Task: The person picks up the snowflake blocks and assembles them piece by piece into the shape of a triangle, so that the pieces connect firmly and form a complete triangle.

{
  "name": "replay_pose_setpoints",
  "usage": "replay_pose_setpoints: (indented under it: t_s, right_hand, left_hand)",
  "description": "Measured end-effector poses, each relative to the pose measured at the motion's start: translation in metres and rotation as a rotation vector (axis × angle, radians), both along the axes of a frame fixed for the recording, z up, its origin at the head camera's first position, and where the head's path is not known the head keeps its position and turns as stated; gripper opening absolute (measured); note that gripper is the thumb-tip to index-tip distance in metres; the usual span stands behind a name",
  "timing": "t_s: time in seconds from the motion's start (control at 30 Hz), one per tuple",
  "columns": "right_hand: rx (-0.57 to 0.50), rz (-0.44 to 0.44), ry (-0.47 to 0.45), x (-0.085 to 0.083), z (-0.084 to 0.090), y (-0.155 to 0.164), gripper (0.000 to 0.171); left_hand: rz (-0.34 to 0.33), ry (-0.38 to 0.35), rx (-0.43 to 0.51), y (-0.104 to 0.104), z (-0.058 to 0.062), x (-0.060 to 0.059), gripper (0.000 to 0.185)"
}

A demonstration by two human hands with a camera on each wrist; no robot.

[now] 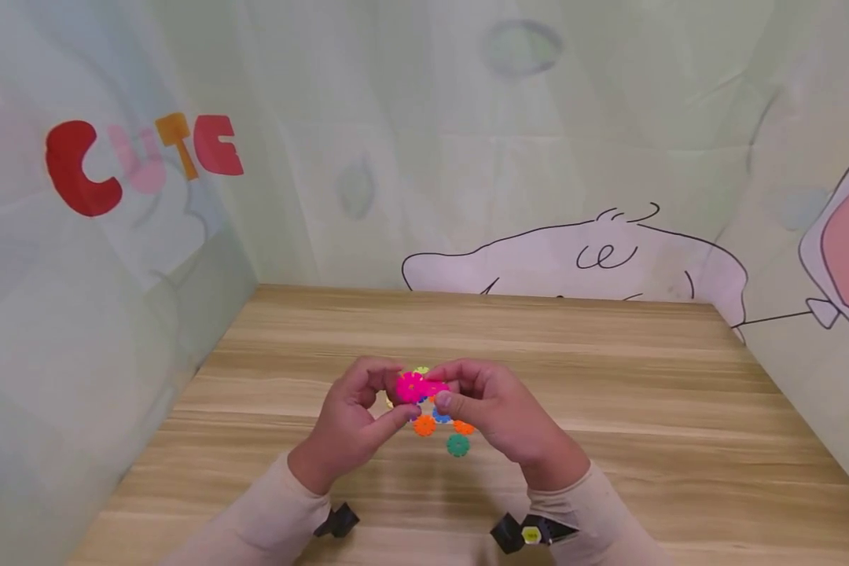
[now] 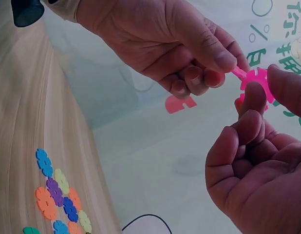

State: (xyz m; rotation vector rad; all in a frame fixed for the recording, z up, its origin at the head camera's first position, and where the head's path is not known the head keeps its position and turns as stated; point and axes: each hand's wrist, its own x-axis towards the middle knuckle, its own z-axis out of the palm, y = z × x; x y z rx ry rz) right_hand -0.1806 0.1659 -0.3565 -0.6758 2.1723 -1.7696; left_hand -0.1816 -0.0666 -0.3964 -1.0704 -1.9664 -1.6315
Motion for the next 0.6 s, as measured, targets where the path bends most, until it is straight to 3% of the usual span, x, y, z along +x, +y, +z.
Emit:
replay_pose_setpoints:
  t_s: [0.17,0.4,0.5,0.6]
  right_hand:
    - [-0.017,0.019,0.012,-0.001,-0.002,0.000,0.029]
    - [0.037,0.035,0.004,-0.010,-0.004,0.010,0.035]
    - [0.132,0.016,0.067,-0.021,-0.013,0.016,0.029]
    - [0.310,0.014,0.128,-0.033,-0.027,0.019,0.025]
  left_hand:
    - [0.039,0.052,-0.011,0.000,-0.002,-0.002,0.041]
    - [0.114,0.009,-0.002,0.000,-0.004,-0.003,0.036]
    - [0.139,-0.022,0.020,0.000,-0.005,-0.003,0.034]
    - [0.145,-0.045,0.043,-0.001,-0.005,-0.003,0.033]
